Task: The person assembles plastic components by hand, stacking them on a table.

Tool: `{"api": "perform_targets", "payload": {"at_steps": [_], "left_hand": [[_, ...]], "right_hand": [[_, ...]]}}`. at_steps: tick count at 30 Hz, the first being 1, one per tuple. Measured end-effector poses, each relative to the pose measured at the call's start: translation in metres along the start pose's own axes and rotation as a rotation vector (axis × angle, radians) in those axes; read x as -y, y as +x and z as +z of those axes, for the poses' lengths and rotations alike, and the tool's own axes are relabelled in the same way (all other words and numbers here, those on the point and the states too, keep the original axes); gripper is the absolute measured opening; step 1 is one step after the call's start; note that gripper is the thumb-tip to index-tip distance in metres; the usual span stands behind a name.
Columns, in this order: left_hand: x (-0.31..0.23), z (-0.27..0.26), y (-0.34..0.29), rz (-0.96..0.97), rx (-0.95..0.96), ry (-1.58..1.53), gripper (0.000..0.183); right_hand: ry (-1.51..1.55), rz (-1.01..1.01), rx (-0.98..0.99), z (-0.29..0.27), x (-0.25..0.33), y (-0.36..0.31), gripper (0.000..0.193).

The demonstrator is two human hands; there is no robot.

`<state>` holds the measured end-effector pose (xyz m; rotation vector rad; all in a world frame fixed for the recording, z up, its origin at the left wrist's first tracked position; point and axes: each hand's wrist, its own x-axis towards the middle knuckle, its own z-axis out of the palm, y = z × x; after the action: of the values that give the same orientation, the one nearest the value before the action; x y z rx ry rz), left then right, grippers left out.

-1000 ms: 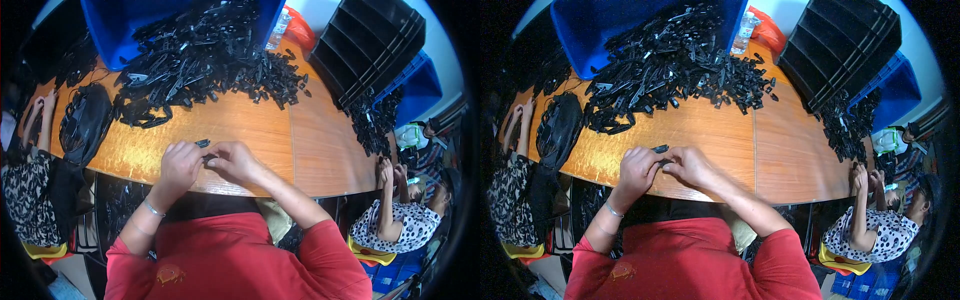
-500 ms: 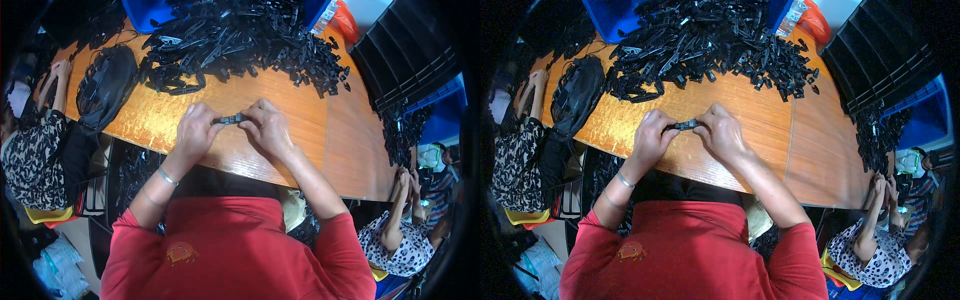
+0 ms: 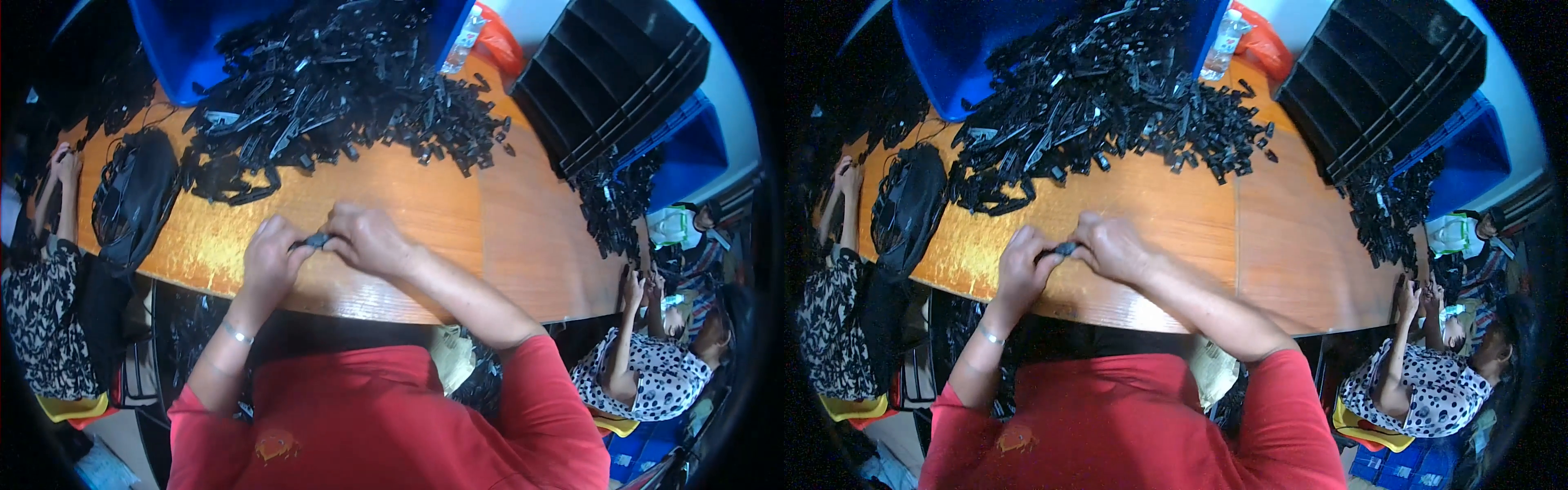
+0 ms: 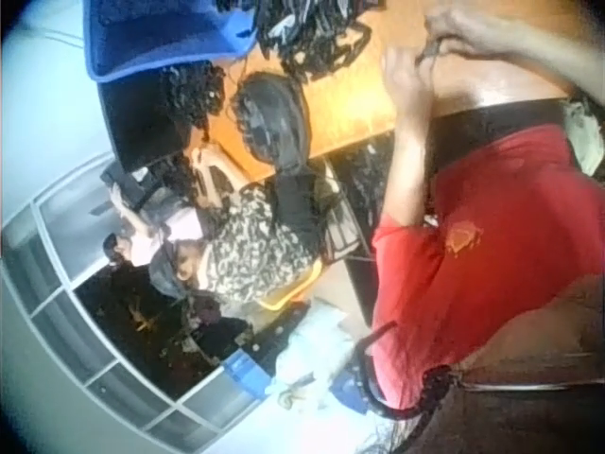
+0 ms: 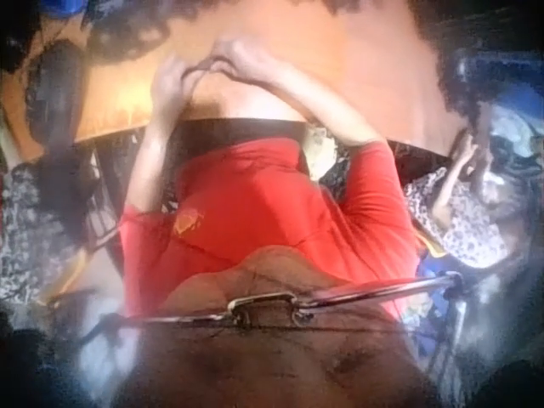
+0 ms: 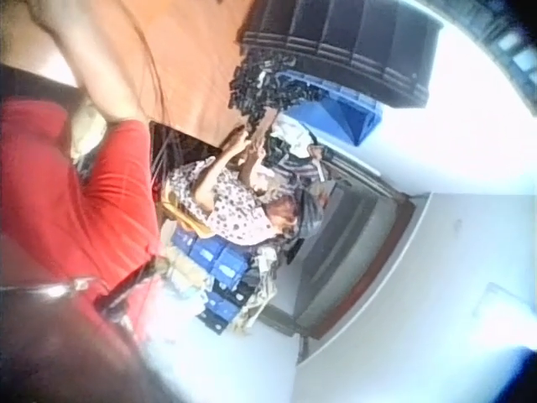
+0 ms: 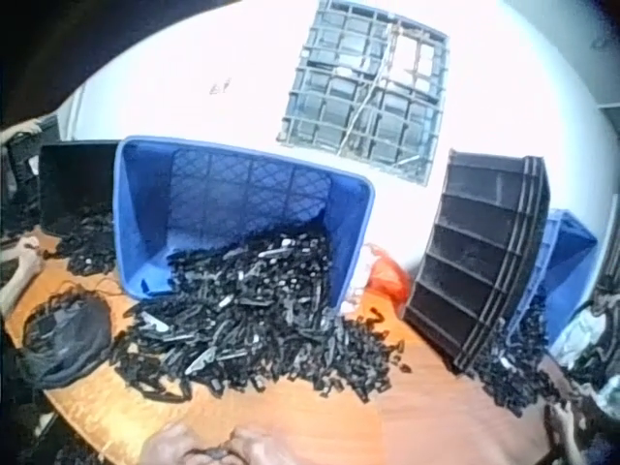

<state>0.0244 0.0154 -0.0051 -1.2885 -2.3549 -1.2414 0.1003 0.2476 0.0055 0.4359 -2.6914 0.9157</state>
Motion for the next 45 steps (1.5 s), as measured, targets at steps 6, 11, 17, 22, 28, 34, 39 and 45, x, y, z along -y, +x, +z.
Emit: {"api": "perform_targets", "payload": {"at_steps": [6, 11, 17, 22, 28, 34, 39, 45], "left_hand": [[0.031, -0.058, -0.054, -0.359, -0.109, -0.033, 0.015], [0.031, -0.046, -0.049, -0.443, -0.25, 0.017, 0.012], [0.023, -0.039, -0.041, -0.326, -0.247, 0.304, 0.014], [0.026, -0.036, -0.043, -0.325, -0.239, 0.323, 0.014], [0.021, -0.036, -0.037, -0.321, -0.254, 0.281, 0.013], [0.02, -0.035, -0.039, -0.339, -0.254, 0.285, 0.014], [0.02, -0.034, -0.039, -0.314, -0.253, 0.313, 0.014], [0.019, -0.033, -0.038, -0.319, -0.257, 0.307, 0.014]], "right_hand": [[-0.104, 0.14, -0.13, -0.07, -0.059, -0.012, 0.014], [-0.515, 0.494, -0.521, -0.152, -0.149, 0.03, 0.024], [-0.673, 0.619, -0.428, -0.186, -0.214, 0.083, 0.046], [-0.56, 0.813, -0.322, -0.174, -0.24, 0.111, 0.071], [-0.679, 0.617, -0.563, -0.146, -0.256, 0.104, 0.065], [-0.388, 0.527, -0.413, -0.105, -0.209, 0.126, 0.046], [-0.301, 0.484, -0.588, -0.077, -0.184, 0.126, 0.062], [-0.246, 0.372, -0.542, -0.051, -0.15, 0.12, 0.056]]}}
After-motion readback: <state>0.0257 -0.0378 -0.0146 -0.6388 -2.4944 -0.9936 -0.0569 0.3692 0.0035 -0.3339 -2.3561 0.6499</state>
